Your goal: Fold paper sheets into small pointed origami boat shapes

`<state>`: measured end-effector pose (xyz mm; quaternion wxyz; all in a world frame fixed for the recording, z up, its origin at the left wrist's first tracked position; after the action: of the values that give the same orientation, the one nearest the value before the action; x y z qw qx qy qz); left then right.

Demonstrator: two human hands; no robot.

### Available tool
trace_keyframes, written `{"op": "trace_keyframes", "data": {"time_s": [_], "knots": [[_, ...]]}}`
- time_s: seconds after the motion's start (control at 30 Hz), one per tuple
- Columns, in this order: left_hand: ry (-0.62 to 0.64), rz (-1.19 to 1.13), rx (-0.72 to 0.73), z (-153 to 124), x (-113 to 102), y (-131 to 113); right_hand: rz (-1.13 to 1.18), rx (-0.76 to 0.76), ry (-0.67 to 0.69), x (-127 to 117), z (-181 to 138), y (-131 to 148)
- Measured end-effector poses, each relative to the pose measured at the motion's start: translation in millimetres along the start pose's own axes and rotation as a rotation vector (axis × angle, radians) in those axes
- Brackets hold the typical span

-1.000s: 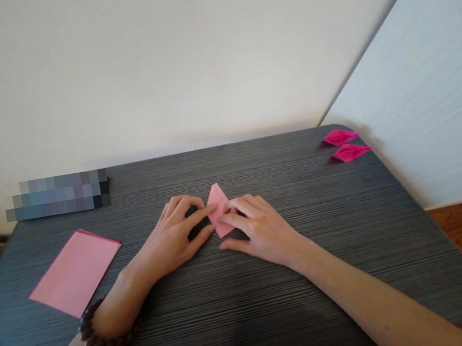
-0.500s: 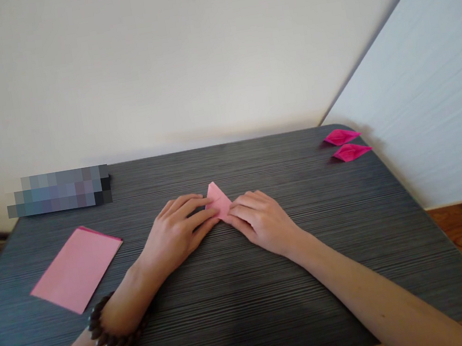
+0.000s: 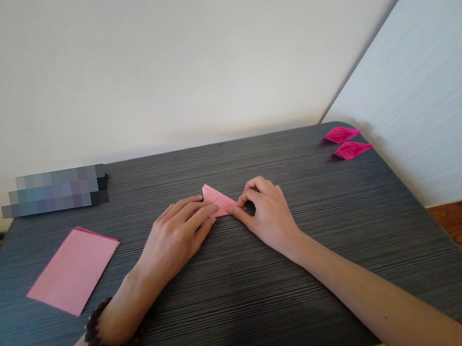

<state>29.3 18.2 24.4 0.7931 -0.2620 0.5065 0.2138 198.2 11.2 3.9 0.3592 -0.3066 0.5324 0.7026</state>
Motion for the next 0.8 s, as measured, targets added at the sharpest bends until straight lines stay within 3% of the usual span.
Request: {"op": "trace_keyframes", "data": {"time_s": [0.17, 0.8], "knots": [[0.059, 0.073, 0.028, 0.1, -3.8, -6.0, -0.027, 0.009, 0.004, 0.4, 0.0, -1.5], [0.028, 0.152, 0.0, 0.5, -5.2, -10.7, 0.01, -0.022, 0.058, -2.0, 0.7, 3.0]]}}
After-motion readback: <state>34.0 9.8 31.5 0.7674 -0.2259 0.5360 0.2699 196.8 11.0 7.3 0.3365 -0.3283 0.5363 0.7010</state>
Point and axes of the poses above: each hand's wrist, its own z-axis towards the middle knuckle, its own x-axis out of the palm, y = z × x, the point moved 5 cm from there along z, towards the middle knuckle, and after that the axes turned 3 degrees about -z, right-handed, at the moved point
